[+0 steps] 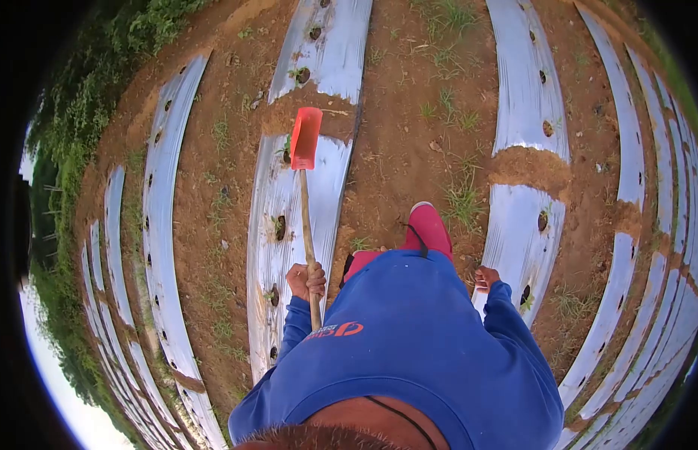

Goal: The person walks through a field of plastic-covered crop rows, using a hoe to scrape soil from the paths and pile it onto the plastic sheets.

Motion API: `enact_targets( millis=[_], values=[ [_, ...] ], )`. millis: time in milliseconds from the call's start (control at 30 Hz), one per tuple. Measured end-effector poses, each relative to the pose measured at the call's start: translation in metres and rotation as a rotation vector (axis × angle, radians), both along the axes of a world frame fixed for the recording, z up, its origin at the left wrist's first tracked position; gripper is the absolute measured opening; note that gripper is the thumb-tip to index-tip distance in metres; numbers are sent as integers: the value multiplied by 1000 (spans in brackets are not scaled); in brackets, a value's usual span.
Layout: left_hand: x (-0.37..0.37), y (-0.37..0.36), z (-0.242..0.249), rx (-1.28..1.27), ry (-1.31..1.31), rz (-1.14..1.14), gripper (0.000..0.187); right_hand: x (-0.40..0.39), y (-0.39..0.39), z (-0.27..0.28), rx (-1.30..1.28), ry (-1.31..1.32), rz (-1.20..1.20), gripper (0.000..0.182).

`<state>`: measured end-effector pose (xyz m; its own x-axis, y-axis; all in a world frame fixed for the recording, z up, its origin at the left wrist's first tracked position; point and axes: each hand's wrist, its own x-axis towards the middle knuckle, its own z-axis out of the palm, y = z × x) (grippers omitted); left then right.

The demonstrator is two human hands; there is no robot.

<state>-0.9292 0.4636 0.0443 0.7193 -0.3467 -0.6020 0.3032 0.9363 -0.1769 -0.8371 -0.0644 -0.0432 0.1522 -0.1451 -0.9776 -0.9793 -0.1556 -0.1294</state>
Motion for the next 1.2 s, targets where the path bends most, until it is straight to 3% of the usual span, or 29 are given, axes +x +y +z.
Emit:
enact_targets(
  millis=[200, 400, 433, 467, 500, 533, 600, 667, 833, 1000, 1033, 1133, 1200],
  values=[
    [202, 17, 6, 3, -35, -47, 26, 85, 35, -71, 53, 5, 41, 29],
    [394, 22, 14, 21, -2, -50, 27, 288, 64, -109, 98, 43, -43, 35],
    [421, 26, 16, 37, 9, -46, 27, 340, 68, -103, 93, 11, -76, 32],
    [446, 31, 17, 21, 0, -57, 26, 391, 58, -107, 296, 11, -96, 29],
    [468, 36, 20, 20, 4, -56, 28, 444, 70, -90, 99, -87, -80, 30],
    [494, 40, 22, 19, -5, -53, 30, 493, 64, -88, 125, -223, 36, 28],
    [548, 52, 33, 46, 51, -49, 26, 593, 74, -58, 132, -400, -39, 31],
    [595, 63, 31, 37, 44, -50, 25, 683, 70, -48, 186, -508, 71, 26],
    [722, 90, 22, 25, 27, -44, 23, 844, 81, -30, 107, -617, 83, 26],
    [845, 118, 6, 42, 5, -9, 22, 903, 93, -64, 87, -360, 26, 30],
    [866, 129, -1, 107, -1, -29, 22, 906, 118, -41, -95, -276, 53, 24],
    [937, 146, 13, 54, -1, -4, 23, 914, 133, -31, 88, 39, 100, 23],
    [985, 168, 14, 107, 12, -54, 22, 922, 130, -57, 124, 49, 48, 21]
  ],
)
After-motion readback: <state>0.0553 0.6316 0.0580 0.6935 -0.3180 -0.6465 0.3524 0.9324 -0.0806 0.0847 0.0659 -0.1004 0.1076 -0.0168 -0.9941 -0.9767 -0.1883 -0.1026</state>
